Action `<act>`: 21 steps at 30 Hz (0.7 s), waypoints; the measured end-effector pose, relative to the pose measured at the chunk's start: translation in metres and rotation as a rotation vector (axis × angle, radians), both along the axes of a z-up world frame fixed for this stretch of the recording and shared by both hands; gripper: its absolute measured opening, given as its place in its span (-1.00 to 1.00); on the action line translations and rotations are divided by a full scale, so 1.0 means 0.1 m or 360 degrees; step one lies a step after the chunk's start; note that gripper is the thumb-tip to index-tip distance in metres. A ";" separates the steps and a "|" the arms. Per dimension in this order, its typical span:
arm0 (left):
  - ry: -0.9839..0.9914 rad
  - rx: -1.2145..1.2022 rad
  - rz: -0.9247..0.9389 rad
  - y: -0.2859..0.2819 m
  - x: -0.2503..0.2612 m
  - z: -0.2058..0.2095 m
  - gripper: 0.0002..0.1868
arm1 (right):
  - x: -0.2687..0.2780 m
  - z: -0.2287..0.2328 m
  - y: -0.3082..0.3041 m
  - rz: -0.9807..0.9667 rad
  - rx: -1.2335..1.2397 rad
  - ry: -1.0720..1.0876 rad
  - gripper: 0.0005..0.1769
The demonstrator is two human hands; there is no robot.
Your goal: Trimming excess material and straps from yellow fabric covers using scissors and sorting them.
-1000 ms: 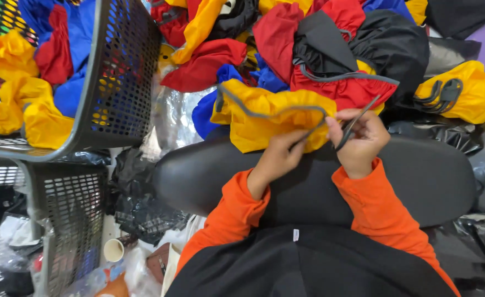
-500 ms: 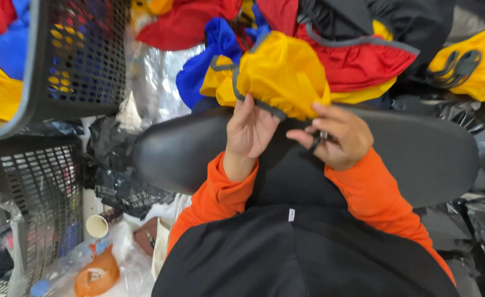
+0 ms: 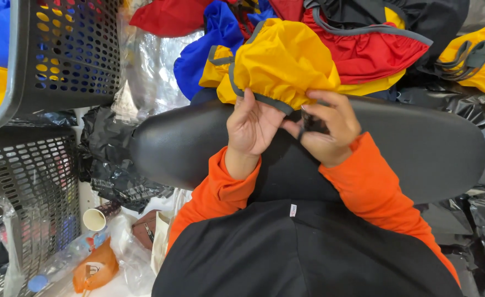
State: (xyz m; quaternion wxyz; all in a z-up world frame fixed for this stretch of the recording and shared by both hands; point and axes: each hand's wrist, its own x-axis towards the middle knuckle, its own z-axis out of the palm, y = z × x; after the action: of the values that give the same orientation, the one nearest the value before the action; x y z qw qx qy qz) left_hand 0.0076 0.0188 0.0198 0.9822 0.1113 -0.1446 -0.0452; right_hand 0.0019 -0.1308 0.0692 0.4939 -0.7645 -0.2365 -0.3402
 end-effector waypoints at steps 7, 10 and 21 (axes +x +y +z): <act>0.0000 0.0001 -0.0042 -0.05 -0.10 0.00 -0.54 | 0.25 0.13 -0.16 -0.0688 -0.0045 -0.0260 -0.87; -0.0002 0.0011 -0.0055 0.03 -0.17 -0.19 -0.54 | 0.33 0.13 -0.49 -0.1030 -0.0275 -0.0833 -0.76; 0.0313 0.0330 0.0374 0.06 0.06 0.18 -0.47 | 0.20 0.15 -0.55 -0.0642 -0.0467 -0.0835 -0.80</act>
State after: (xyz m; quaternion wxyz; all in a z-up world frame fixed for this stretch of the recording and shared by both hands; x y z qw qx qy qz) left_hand 0.0141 0.0252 0.0381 0.9734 0.2231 -0.0284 0.0446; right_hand 0.0217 -0.1860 0.0843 0.2243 -0.7452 -0.2459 -0.5778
